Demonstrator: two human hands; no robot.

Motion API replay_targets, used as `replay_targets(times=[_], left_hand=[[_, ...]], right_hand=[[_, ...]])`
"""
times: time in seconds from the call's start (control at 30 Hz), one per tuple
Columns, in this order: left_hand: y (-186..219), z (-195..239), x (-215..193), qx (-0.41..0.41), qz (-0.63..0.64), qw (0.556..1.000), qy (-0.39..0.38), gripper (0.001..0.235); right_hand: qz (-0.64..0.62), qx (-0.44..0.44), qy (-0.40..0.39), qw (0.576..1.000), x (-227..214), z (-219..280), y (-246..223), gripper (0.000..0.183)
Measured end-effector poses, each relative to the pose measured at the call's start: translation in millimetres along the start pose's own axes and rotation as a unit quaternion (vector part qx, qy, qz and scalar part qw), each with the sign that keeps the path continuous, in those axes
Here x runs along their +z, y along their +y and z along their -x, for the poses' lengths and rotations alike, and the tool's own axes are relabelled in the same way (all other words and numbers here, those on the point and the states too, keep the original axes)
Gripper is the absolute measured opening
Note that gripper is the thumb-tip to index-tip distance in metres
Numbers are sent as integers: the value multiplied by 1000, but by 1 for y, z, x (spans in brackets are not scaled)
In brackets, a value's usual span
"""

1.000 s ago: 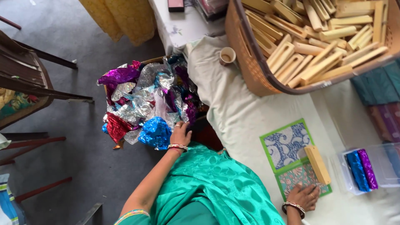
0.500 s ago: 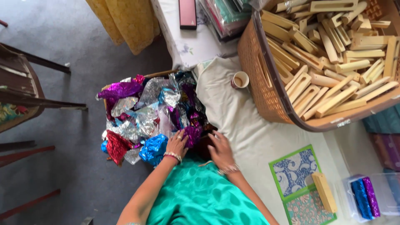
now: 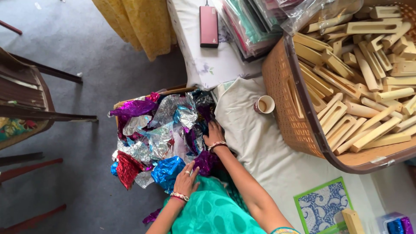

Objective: The person wipes wooden blocks with a white cloth on a patterned mat, then picks up a sheet of foil and wraps it around a block, pressing it flat. They then wrap purple foil around the block, place the wrapped block into a small plastic box, and close the box lid.

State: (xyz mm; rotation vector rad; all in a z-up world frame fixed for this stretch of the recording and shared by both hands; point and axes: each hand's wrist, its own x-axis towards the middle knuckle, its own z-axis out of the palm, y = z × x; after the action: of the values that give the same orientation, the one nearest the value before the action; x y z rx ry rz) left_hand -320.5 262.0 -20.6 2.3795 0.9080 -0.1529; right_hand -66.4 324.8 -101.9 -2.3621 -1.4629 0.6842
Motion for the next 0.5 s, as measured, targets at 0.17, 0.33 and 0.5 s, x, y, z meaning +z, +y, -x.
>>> replay_targets(times=[0.17,0.33,0.5], left_hand=[[6,-18,-14,-23,142,982,121,64],[9,-60,-32,-92,260,937,216,50],[12,-85,-49,-220,713,655,118,62]], right_hand=[[-311,-36,97,945,-41,54,-5,51],[-721,83,52,687,-85,93,-3,33],[-796,132,19,590,-105,109,-12,24]])
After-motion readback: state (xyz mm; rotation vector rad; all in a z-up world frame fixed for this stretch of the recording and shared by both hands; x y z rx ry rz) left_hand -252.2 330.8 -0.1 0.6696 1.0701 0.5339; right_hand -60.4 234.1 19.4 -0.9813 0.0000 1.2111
